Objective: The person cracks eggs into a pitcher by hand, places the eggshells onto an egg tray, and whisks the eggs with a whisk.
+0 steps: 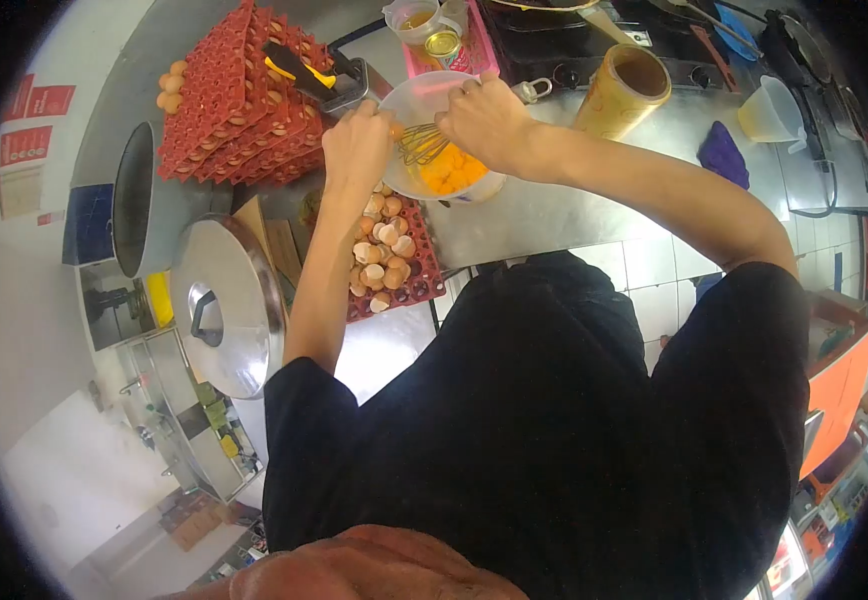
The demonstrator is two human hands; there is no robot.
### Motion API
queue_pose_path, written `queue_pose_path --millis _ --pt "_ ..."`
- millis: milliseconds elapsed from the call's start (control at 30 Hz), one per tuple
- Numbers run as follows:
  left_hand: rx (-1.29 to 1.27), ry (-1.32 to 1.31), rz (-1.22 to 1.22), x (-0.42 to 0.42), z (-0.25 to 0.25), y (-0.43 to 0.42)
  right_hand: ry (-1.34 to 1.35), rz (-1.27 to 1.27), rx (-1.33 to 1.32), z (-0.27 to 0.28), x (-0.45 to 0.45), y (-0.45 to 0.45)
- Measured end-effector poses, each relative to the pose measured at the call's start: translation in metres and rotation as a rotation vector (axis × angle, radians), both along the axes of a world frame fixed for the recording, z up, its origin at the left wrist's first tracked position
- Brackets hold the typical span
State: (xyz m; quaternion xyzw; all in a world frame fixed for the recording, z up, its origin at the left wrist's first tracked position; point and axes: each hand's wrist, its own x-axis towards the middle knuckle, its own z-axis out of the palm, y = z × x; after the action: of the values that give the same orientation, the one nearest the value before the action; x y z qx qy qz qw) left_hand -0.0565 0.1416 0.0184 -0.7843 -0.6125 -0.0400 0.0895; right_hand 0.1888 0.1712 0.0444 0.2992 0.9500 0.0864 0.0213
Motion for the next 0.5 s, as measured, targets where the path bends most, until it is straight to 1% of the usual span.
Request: queue_pose_path --millis 67,167,267,400,500 --pt "-0.016 0.128 -0.044 0.001 -0.001 0.005 -0.008 0.002 0.005 0.004 0.001 -0.001" --pt "-0.042 0.293 -0.046 0.012 0.001 0.009 0.022 0.013 0.022 0.005 0.004 -0.002" --pt "-0.102 0.397 -0.05 0.021 0.001 0.012 0.047 0.018 0.024 0.008 0.006 -0.003" --pt "-0.105 0.433 -0.098 0.023 -0.001 0.015 0.077 0.013 0.025 0.007 0.01 -0.004" --pt "-0.113 0.44 -0.107 0.022 0.0 0.014 0.048 -0.021 -0.026 0.006 0.012 -0.003"
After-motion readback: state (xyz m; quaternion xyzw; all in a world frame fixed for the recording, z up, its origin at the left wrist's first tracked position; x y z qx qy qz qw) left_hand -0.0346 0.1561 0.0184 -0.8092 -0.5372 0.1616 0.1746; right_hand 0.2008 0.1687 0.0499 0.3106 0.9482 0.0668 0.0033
